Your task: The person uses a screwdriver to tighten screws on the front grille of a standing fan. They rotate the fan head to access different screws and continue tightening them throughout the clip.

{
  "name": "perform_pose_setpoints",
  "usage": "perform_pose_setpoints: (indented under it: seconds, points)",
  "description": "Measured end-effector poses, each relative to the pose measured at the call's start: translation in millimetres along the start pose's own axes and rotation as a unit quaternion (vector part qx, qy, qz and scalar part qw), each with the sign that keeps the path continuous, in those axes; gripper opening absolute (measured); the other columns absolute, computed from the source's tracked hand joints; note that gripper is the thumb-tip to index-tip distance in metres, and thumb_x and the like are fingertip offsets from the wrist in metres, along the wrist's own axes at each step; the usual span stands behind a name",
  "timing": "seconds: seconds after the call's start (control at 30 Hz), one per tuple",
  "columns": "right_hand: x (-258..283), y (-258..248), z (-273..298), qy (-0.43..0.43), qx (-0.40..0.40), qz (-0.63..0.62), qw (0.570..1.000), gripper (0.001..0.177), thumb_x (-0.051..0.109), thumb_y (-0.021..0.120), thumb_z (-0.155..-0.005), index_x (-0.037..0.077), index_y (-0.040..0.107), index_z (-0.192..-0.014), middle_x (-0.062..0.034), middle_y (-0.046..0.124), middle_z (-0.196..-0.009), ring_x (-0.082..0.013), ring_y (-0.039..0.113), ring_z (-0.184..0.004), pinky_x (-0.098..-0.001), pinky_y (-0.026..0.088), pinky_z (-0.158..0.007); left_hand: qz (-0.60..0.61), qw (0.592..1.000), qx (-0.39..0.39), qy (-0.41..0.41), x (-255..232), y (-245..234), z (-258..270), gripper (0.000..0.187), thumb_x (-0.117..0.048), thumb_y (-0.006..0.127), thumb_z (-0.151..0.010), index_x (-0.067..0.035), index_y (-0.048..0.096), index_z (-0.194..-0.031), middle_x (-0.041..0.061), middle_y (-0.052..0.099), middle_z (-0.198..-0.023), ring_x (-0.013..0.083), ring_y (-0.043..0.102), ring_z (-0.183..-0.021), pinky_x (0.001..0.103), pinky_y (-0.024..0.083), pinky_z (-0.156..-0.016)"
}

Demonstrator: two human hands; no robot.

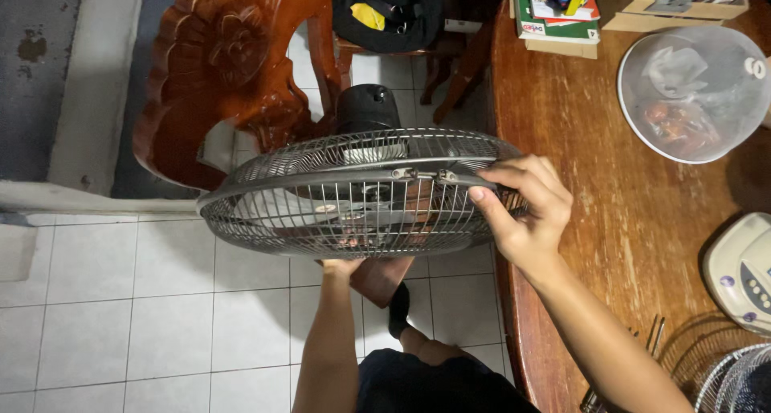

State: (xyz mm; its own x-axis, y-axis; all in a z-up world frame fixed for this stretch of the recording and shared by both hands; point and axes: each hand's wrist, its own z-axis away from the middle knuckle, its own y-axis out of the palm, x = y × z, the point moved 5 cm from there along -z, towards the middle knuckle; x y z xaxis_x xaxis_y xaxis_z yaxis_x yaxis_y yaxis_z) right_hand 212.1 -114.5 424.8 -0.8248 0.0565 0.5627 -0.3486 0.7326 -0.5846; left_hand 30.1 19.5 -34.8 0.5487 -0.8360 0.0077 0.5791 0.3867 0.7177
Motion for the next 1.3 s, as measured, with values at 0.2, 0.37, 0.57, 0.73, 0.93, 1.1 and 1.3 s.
perform_pose_setpoints:
  seconds: [0.2,0.37,0.57,0.73,0.93,1.1,1.3]
  points:
    - [21.6,-4.8,-12.6,-0.010,-0.048,0.004,0.999,0.022,0.015,0.086,-0.086,0.003,0.075,-0.101,-0.0088,0.065,-0.103,-0.0223,0.062,-0.094,-0.0319,0.050,-0.084,0.005,0.998,-0.056,-0.021,5.6,9.0,8.9,0.077,-0.072,0.032,-0.093,-0.013,0.060,-0.132,0.014,0.061,-0.132,0.0359,0.056,-0.124,0.064,0.047,-0.101]
    - [29.6,-9.5,-21.8,-0.089,-0.052,0.075,0.992,0.020,0.016,0.084,-0.085,0.005,0.073,-0.098,-0.0091,0.071,-0.108,-0.0276,0.063,-0.101,-0.0412,0.044,-0.102,0.072,0.997,0.035,-0.008,10.3,6.0,-5.4,0.067,-0.069,0.042,-0.100,-0.013,0.063,-0.130,0.010,0.061,-0.125,0.0308,0.058,-0.119,0.058,0.052,-0.101]
    - [15.3,-4.3,-28.9,-0.068,-0.018,0.026,0.997,0.016,0.013,0.081,-0.090,0.004,0.073,-0.101,-0.0073,0.073,-0.106,-0.0243,0.067,-0.100,-0.0421,0.044,-0.104,0.060,0.998,0.022,-0.021,15.7,20.9,5.5,0.066,-0.068,0.036,-0.099,-0.013,0.065,-0.123,0.011,0.068,-0.118,0.0311,0.064,-0.113,0.054,0.057,-0.092]
    - [10.7,-0.3,-30.5,-0.093,-0.014,-0.029,0.995,0.017,0.012,0.080,-0.087,0.002,0.076,-0.100,-0.0115,0.073,-0.105,-0.0259,0.066,-0.096,-0.0385,0.046,-0.089,0.072,0.997,-0.009,-0.006,14.1,21.3,-1.0,0.065,-0.062,0.036,-0.099,-0.011,0.068,-0.124,0.013,0.070,-0.122,0.0314,0.065,-0.115,0.057,0.058,-0.093]
    - [14.2,6.4,-26.2,-0.118,-0.042,-0.061,0.990,0.015,0.006,0.078,-0.089,-0.002,0.073,-0.100,-0.0160,0.072,-0.106,-0.0293,0.069,-0.100,-0.0378,0.054,-0.088,0.032,0.997,0.061,0.025,-0.7,-2.8,-19.0,0.056,-0.055,0.041,-0.110,-0.009,0.063,-0.132,0.014,0.063,-0.128,0.0338,0.061,-0.118,0.052,0.056,-0.100]
    - [13.5,11.5,-22.2,-0.151,-0.062,-0.040,0.986,0.015,0.006,0.078,-0.090,-0.003,0.072,-0.100,-0.0171,0.072,-0.102,-0.0291,0.069,-0.094,-0.0386,0.055,-0.086,0.024,0.994,0.108,0.021,-3.4,-2.1,-29.8,0.058,-0.053,0.032,-0.106,-0.014,0.059,-0.141,0.012,0.064,-0.142,0.0320,0.058,-0.131,0.051,0.052,-0.103]
    - [1.7,14.4,-25.1,-0.139,-0.047,0.000,0.989,0.017,0.015,0.076,-0.092,0.000,0.073,-0.100,-0.0131,0.076,-0.103,-0.0252,0.069,-0.091,-0.0356,0.047,-0.081,0.027,0.999,0.037,-0.004,1.9,-7.6,-28.3,0.061,-0.062,0.041,-0.102,-0.016,0.060,-0.137,0.009,0.062,-0.131,0.0319,0.060,-0.119,0.056,0.052,-0.098]
